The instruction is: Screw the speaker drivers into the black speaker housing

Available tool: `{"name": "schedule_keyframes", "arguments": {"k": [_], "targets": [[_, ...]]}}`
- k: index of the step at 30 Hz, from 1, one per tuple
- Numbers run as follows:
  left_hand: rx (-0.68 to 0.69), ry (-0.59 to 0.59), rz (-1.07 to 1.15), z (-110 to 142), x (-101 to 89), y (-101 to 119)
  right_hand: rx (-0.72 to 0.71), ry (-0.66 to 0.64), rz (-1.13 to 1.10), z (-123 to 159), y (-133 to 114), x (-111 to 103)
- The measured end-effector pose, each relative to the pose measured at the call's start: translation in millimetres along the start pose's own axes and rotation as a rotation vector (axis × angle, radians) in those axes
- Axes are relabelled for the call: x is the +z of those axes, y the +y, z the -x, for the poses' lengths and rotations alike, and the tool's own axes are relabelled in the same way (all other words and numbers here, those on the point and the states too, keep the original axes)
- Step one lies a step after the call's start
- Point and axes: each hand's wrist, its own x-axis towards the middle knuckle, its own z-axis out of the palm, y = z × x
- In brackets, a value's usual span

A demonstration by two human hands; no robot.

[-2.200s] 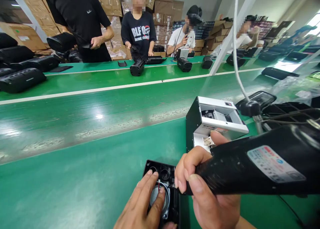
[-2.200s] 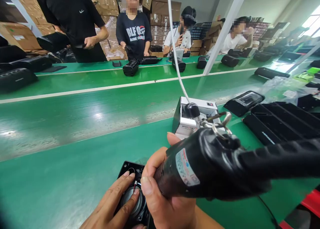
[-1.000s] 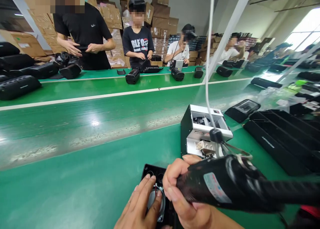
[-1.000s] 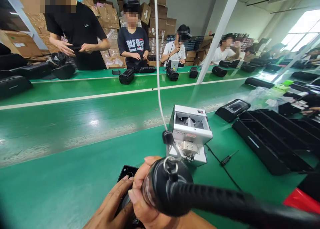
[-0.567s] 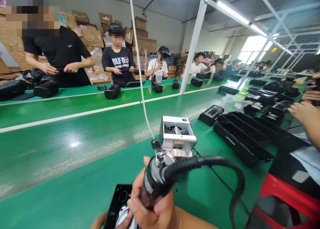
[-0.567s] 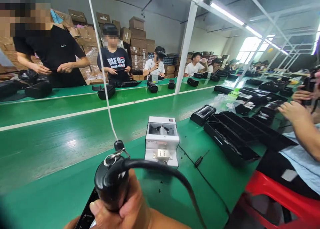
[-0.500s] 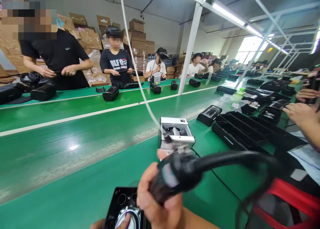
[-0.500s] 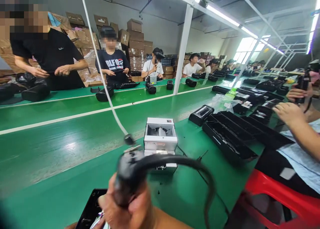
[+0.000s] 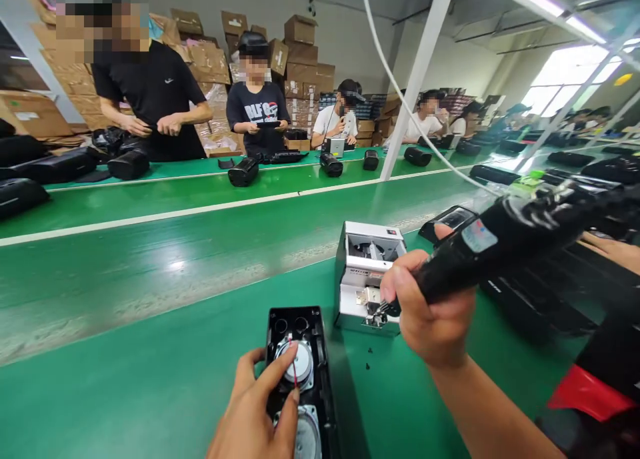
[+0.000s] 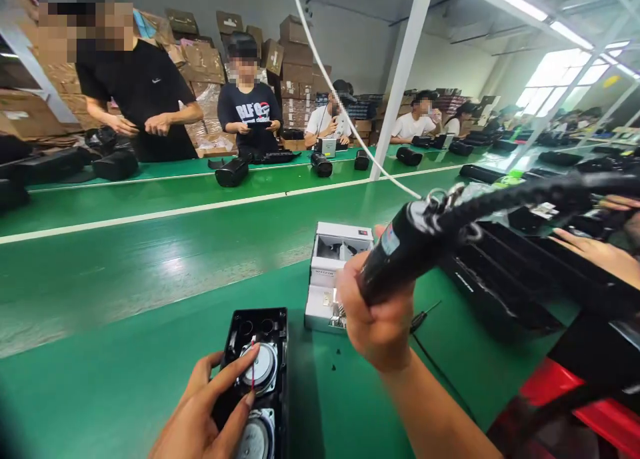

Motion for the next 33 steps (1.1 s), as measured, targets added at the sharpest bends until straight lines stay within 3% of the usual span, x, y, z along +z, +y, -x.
{"name": "schedule_keyframes", "arguments": {"k": [4, 6, 11, 17, 25, 33], "targets": [[0.006, -0.138, 0.121, 4.8, -9.3, -0.1, 0.344, -0.041, -0.114, 7.0, -23.7, 6.4], [-0.012, -0.201, 0.162, 6.8, -13.7, -4.1, 0.408, -0.016, -0.242, 18.6, -40.1, 10.7], [-0.04, -0.275, 0.21, 6.9, -19.1, -5.6, 0.388, 0.024, -0.449, 53.5, -64.0, 32.3], [-0.056, -0.291, 0.189, 6.5, -21.5, 0.1, 0.374, -0.081, -0.384, 79.1, -43.1, 53.3], [-0.094, -0.338, 0.213, 6.7, -25.9, 3.6, 0.33, -0.124, -0.298, 94.3, -26.4, 53.2], [-0.019, -0.279, 0.2, 7.4, -23.0, 1.8, 0.337, -0.189, -0.245, 96.4, -16.0, 49.5]]}}
